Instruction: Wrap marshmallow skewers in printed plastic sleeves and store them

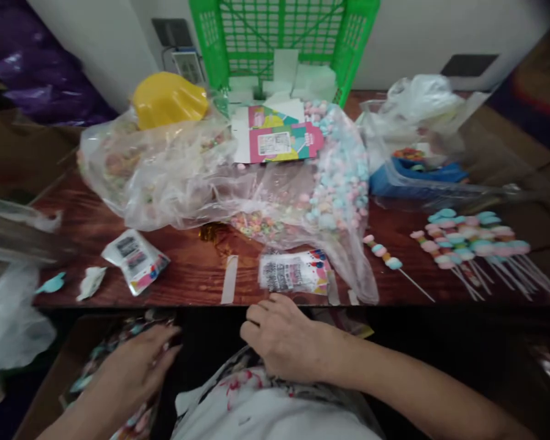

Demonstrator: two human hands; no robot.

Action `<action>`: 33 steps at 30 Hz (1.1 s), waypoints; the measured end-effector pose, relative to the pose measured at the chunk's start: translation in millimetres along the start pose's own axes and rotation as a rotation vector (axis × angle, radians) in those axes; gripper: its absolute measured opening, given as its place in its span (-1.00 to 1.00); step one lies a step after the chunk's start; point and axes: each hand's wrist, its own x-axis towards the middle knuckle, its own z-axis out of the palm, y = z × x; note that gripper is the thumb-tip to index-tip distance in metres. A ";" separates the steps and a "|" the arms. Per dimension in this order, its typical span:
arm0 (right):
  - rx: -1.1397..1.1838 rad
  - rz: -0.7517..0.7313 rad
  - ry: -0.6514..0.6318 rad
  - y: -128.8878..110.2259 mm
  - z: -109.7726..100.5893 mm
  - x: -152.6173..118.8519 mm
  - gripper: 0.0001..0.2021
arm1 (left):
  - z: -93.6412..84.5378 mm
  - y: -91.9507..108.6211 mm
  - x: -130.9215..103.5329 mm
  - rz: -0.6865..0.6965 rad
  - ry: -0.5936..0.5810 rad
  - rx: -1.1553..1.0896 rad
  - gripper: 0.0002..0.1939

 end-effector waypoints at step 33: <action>-0.499 1.405 0.035 199.8 -97.9 -249.3 -0.75 | 52.2 154.7 164.2 0.587 0.416 -0.038 -0.75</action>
